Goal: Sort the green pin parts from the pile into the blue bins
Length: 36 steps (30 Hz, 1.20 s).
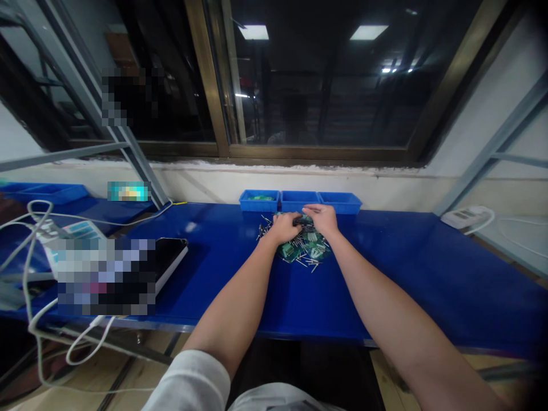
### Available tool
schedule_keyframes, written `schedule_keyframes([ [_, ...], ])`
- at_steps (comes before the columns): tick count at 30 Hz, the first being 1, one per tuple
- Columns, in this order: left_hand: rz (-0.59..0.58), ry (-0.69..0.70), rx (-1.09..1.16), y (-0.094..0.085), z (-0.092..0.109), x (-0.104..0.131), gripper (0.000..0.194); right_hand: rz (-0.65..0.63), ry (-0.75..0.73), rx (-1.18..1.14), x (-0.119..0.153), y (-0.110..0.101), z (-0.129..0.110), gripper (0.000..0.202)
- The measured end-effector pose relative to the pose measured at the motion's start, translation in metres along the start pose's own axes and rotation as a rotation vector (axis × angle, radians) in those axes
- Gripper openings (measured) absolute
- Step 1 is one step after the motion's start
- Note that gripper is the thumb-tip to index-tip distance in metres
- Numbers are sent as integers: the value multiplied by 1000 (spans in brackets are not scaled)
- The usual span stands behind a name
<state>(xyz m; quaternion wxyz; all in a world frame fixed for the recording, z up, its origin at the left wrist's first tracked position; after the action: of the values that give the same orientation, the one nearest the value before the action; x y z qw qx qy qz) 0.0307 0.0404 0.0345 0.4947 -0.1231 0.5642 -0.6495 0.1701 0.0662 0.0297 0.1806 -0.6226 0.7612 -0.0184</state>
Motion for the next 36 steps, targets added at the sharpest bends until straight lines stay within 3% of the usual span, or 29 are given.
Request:
schedule_keyframes([
  [11, 90, 5, 76, -2, -2, -2, 27, 25, 42, -183, 3, 3, -3, 26],
  [16, 44, 48, 42, 1, 2, -2, 27, 0, 28, -245, 3, 6, -4, 28],
  [22, 111, -2, 20, -5, -4, -3, 26, 0, -53, -52, -1, 2, 0, 25],
  [31, 235, -3, -3, -9, -11, -4, 22, -120, -96, 283, 0, 0, -2, 32],
  [36, 230, -30, -18, -10, -13, -3, 22, -260, -104, 193, 2, 1, -3, 28],
])
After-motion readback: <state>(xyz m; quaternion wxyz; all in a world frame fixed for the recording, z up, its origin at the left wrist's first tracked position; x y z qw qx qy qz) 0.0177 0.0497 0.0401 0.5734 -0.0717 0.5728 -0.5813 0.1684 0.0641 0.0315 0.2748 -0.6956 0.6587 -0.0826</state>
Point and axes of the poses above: each hand's wrist, its own x-axis away from the middle knuckle, its own y-axis out of the palm, z = x × y, the point moved 5 cm from there along -x, towards the middle knuckle, and after that the axes turned 10 degrees about y, right-handed, at the moved point
